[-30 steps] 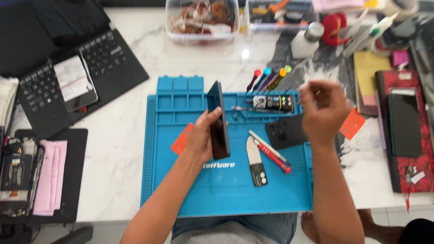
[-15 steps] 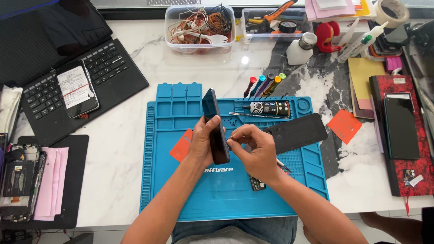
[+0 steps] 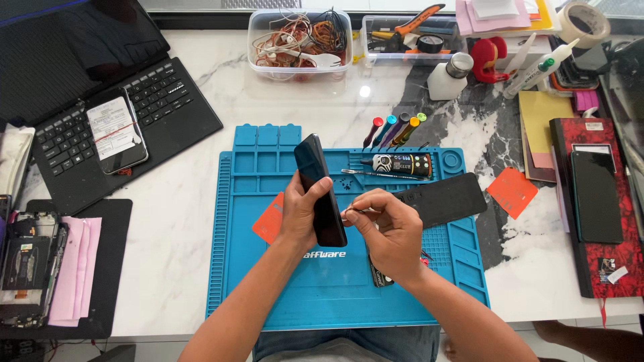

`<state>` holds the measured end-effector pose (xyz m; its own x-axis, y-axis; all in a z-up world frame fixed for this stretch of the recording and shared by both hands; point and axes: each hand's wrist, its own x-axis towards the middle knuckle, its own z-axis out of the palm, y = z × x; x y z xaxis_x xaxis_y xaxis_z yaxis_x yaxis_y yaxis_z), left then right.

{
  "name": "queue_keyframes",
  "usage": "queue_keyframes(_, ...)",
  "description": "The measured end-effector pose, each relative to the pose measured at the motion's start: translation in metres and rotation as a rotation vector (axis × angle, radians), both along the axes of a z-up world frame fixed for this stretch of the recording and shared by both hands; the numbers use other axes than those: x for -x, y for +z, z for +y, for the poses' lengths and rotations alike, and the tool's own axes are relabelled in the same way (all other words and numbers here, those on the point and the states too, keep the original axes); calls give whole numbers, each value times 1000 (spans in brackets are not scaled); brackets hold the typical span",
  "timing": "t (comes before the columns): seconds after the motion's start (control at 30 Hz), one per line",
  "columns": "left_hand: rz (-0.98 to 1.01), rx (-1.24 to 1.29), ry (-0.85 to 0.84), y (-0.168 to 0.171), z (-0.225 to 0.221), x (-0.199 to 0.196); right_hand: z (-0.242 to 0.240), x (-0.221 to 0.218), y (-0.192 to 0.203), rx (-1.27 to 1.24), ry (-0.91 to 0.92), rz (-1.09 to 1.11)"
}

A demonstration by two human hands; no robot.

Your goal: The person uses a red screwdriver to remove screws from the back of a disassembled smartphone. They then place the back cover onto the phone and press it into place, securing the device.

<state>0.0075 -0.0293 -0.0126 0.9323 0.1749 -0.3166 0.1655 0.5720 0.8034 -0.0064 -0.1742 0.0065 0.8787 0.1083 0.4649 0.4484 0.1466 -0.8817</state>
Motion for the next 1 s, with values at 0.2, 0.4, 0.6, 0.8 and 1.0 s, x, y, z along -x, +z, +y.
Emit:
queue_keyframes(0.2, -63, -48, 26, -22, -2, -6, 2, 3, 4, -23, -1, 34)
queue_keyframes(0.4, -66, -25, 31, -13, -3, -1, 2, 6, 3, -27, -1, 32)
queue_keyframes(0.6, -84, -23, 41, -15, -3, -3, 3, 5, 2, -5, -18, 16)
queue_keyframes(0.8, -89, -20, 38, -14, -3, -2, 1, 3, -3, 18, -21, 10)
queue_keyframes(1.0, -83, -16, 63, -7, -4, 0, 0, 2, -4, 31, -29, -1)
